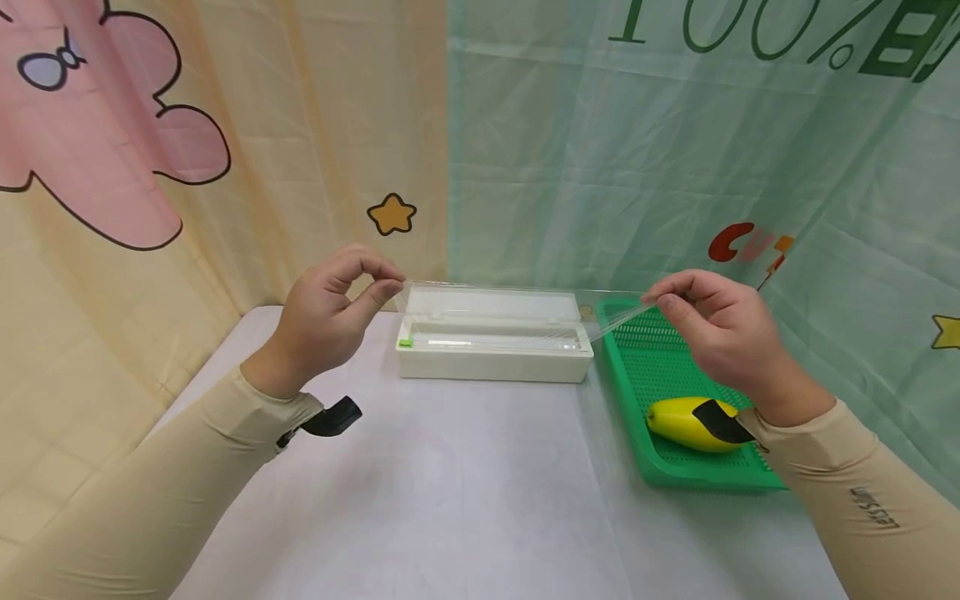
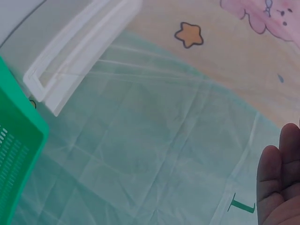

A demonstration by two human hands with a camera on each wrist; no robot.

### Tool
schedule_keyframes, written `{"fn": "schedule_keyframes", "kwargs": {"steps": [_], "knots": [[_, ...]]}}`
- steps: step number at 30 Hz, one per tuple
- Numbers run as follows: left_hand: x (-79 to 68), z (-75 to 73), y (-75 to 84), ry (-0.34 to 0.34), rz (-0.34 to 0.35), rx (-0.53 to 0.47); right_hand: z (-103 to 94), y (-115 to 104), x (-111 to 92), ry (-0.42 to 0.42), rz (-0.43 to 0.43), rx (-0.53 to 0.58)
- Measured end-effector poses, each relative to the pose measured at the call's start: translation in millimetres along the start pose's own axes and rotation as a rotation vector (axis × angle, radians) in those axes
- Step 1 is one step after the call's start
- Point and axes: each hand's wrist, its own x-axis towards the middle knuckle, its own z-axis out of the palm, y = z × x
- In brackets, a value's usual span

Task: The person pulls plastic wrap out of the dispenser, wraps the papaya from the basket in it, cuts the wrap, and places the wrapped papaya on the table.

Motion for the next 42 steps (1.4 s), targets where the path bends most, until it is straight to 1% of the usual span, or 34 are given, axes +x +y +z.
{"fn": "schedule_keyframes", "kwargs": {"steps": [8, 10, 15, 19, 22, 24, 26, 29, 32, 35, 38, 42], "knots": [[-0.2, -1.5, 5.9, 0.009, 0.030, -0.013, -3.3, -2, -2, 0.004, -0.031, 0.008], [-0.4, -2.1, 7.5, 0.008, 0.038, -0.017, -3.9, -3, -3, 0.001, -0.036, 0.031], [-2.9, -4.7, 11.5, 0.002, 0.053, -0.032, -4.8, -8, -6, 0.007, -0.036, 0.137], [-3.9, -6.7, 14.8, 0.004, 0.052, -0.040, -6.1, -10, -9, 0.009, -0.054, 0.176], [-4.0, -7.7, 18.3, 0.001, 0.054, -0.068, -6.9, -10, -10, 0.003, -0.075, 0.209], [-4.3, -8.0, 20.5, -0.006, 0.066, -0.087, -7.6, -10, -11, -0.003, -0.083, 0.245], [-5.4, -8.2, 21.7, -0.022, 0.079, -0.118, -8.8, -10, -13, -0.013, -0.085, 0.258], [-9.5, -9.3, 22.7, -0.067, 0.092, -0.171, -11.4, -9, -15, -0.056, -0.104, 0.259], [-16.9, -11.7, 23.2, -0.134, 0.083, -0.229, -13.5, -6, -19, -0.115, -0.117, 0.286], [-25.8, -15.2, 24.0, -0.221, 0.058, -0.263, -15.8, -5, -23, -0.198, -0.124, 0.296], [-34.1, -19.4, 24.2, -0.317, 0.029, -0.291, -16.9, -3, -28, -0.299, -0.133, 0.312], [-44.0, -23.5, 21.9, -0.440, -0.001, -0.341, -14.9, -2, -33, -0.416, -0.136, 0.319]]}}
